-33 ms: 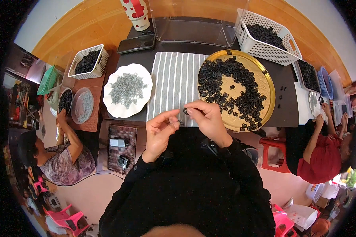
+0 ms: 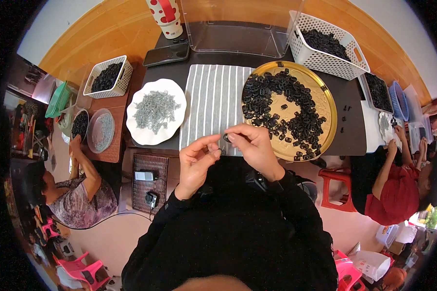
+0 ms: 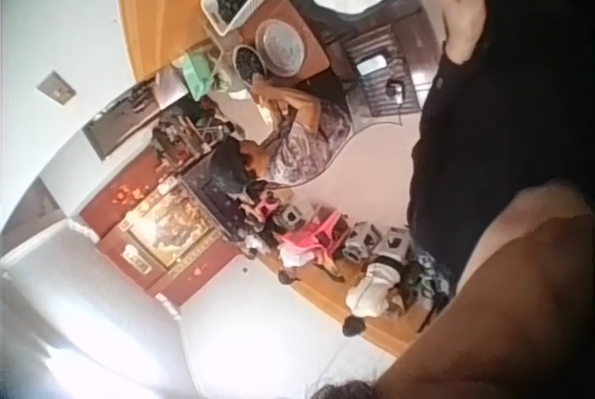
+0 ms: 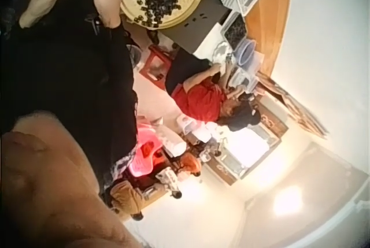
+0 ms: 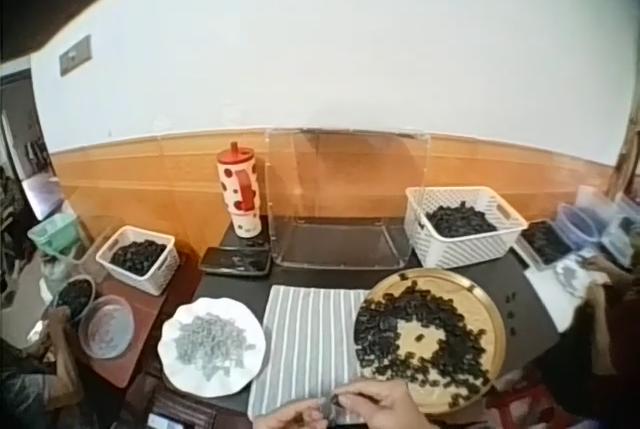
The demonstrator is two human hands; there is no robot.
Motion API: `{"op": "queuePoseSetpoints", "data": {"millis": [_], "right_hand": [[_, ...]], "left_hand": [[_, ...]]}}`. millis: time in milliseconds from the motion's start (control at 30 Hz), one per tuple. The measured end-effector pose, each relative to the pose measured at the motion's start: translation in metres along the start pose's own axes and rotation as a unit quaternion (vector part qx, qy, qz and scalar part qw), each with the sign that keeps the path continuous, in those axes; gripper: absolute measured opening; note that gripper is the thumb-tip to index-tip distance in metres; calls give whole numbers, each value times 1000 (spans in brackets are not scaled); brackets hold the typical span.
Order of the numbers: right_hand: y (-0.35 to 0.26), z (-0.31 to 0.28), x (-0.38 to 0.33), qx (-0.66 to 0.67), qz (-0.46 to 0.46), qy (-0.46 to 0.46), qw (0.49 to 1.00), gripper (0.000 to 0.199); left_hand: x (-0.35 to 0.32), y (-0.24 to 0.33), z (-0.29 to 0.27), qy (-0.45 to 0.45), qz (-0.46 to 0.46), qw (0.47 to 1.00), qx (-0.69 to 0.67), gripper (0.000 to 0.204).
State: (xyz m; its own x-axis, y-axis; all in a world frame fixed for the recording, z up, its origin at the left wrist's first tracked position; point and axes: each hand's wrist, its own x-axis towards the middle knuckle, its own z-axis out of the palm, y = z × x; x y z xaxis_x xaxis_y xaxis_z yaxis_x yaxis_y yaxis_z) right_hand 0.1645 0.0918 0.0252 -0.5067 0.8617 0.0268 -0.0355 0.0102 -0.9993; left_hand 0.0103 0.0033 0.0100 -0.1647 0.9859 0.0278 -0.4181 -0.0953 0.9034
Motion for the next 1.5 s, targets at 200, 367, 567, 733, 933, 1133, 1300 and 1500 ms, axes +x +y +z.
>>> {"op": "queuePoseSetpoints", "data": {"millis": [200, 367, 567, 733, 933, 1133, 1300, 1500], "right_hand": [[4, -3, -7, 83, 14, -2, 996, 10], [2, 1, -11, 89, 15, -1, 996, 9], [3, 1, -13, 78, -7, -2, 997, 8], [1, 0, -14, 60, -23, 0, 998, 8], [0, 0, -15, 27, -36, -6, 999, 7], [3, 1, -16, -1, -70, -12, 997, 8], [6, 0, -16, -44, -160, -26, 986, 21], [4, 1, -24, -142, -219, 1, 965, 34]], "left_hand": [[2, -3, 7, -8, 9, 1000, 11, 35], [1, -5, 9, 15, 26, 999, 15, 34], [0, -6, 10, 18, 29, 999, 10, 33], [0, -5, 12, 27, 23, 999, 2, 31], [0, -8, 14, 34, 28, 999, -4, 29], [-2, -10, 19, 56, 31, 998, -14, 27], [0, -13, 18, 62, 26, 997, -41, 25], [0, -13, 22, 47, 25, 996, -73, 27]]}}
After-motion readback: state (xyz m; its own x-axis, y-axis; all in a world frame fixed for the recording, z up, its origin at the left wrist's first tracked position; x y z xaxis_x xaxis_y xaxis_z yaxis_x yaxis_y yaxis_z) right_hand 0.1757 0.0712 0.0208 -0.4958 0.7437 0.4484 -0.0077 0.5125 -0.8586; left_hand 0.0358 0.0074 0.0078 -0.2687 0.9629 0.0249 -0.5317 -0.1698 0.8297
